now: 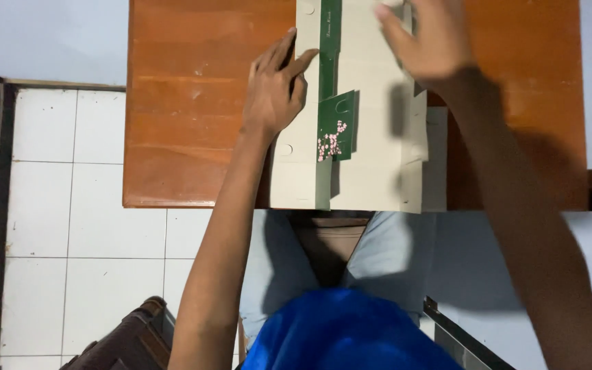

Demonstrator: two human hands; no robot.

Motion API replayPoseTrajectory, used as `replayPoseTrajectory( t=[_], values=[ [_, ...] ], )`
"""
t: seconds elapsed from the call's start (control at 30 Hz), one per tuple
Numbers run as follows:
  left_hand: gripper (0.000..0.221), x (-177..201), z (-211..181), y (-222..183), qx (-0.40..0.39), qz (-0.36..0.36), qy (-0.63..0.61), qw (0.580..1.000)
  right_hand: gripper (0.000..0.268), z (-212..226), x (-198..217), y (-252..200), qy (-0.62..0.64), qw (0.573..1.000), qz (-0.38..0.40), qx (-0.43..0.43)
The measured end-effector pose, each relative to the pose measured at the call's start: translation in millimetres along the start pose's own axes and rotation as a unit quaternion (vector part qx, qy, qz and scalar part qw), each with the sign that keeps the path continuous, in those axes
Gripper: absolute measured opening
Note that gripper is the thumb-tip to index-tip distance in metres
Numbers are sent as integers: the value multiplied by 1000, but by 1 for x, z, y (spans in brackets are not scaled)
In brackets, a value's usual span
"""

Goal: Assembling a cardboard box by folding and tucking flaps of a pre-cut template.

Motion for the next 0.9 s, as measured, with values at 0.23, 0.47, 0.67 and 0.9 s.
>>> replayPoseTrajectory(
  t=[0.23,0.47,0.67,0.9],
  values=[
    [41,16,-14,-5,-31,-81,-35,996,28,38,32,-163,51,984,-123,-118],
    [36,47,-70,-33,-78,-149,-97,981,36,54,19,-229,43,986,-130,-96],
    [72,37,-136,-58,-160,70,-34,984,38,61,27,-207,74,988,-131,-34],
    [27,46,-137,-63,-122,46,8,991,53,40,-3,-205,-38,993,-77,-83]
  ],
)
Point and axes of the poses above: each hand's wrist, its own y-axis towards the middle knuckle, its own x-axis out of the back of the hand, z = x × y, the point moved 4 cm from there along y, towards the middle knuckle, and after that the axes turned 11 degrees about -y, right-handed, at the moved point
